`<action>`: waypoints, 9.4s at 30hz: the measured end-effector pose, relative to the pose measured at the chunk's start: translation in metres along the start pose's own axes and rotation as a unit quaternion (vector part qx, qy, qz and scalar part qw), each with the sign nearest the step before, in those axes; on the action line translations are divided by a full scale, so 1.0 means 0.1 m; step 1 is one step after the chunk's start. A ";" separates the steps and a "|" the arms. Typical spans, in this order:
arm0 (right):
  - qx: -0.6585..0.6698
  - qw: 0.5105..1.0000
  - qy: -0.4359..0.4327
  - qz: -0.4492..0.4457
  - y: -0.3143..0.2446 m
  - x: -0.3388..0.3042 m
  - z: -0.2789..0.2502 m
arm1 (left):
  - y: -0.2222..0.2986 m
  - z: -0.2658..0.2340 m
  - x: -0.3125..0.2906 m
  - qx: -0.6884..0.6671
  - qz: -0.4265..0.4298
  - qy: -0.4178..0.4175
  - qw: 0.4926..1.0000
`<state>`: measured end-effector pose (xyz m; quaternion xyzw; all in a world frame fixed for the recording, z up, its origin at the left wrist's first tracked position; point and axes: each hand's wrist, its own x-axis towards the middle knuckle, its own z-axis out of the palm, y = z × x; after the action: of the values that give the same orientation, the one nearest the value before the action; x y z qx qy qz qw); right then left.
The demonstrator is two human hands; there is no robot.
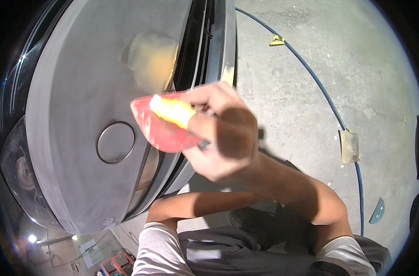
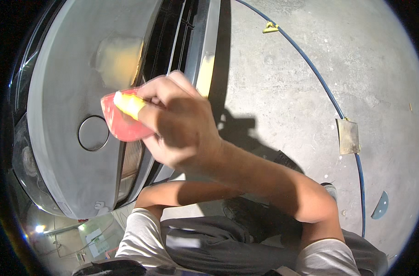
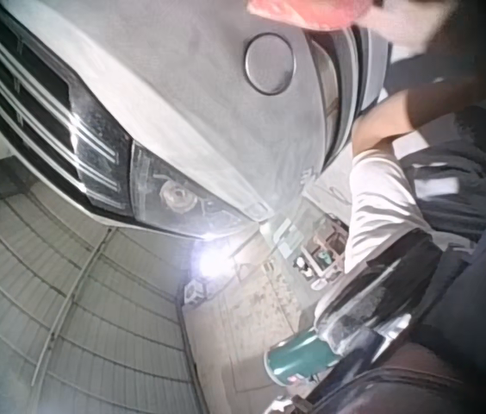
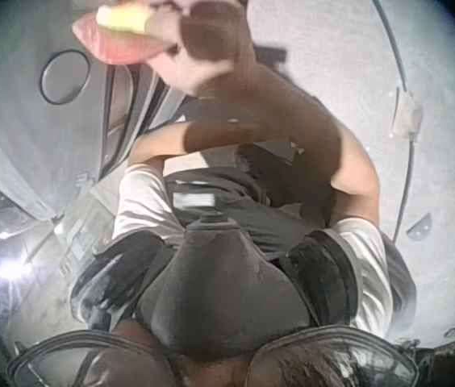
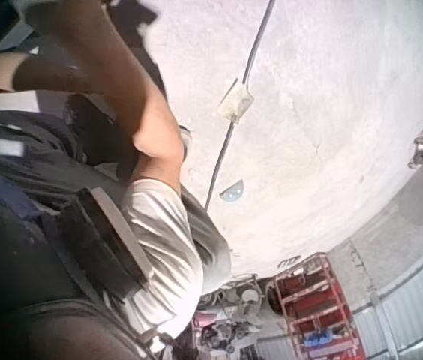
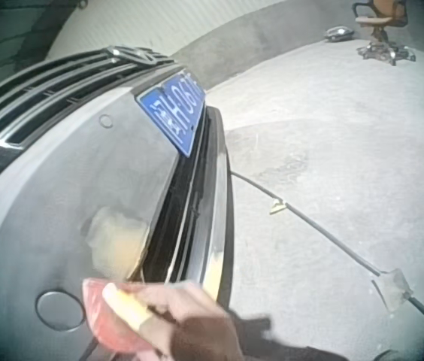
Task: The person applies body filler to a damaged area on a car bumper using a putty knife and a sanding block. They repeatedly spread the filler, scrape it off, and reapply it to smooth the surface.
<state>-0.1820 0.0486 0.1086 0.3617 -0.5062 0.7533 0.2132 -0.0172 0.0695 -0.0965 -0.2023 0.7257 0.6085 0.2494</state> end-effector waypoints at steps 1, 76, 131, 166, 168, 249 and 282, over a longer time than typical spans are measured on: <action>0.020 1.000 -0.015 -0.004 0.00 -0.04 -0.02 | 0.02 0.00 0.00 -0.006 -0.001 0.001 1.000; 0.082 0.988 0.064 0.115 0.79 0.14 0.13 | -0.02 -0.21 -0.40 -0.146 -0.021 0.192 0.970; 0.038 0.994 0.058 0.079 0.41 -0.15 0.19 | -0.26 -0.33 -0.33 0.259 0.261 0.211 0.906; 0.055 0.992 0.103 0.048 0.36 -0.09 0.09 | -0.10 -0.27 -0.29 0.112 0.193 0.198 0.954; 0.049 0.977 0.058 0.198 0.43 0.04 0.04 | 0.00 -0.26 -0.28 -0.024 0.133 0.180 0.974; 0.066 0.763 0.024 0.643 -0.44 -0.20 -2.80 | 1.12 -0.34 -0.24 -0.357 -0.023 0.007 0.934; -0.271 0.842 -0.264 0.384 -0.71 -0.75 -3.65 | 1.83 0.97 0.94 -0.527 0.109 -0.002 0.843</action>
<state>-0.2049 0.4144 0.0124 0.2516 -0.8254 0.4839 -0.1453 -0.1895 0.1985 -0.0238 -0.2216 0.3121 0.9230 0.0385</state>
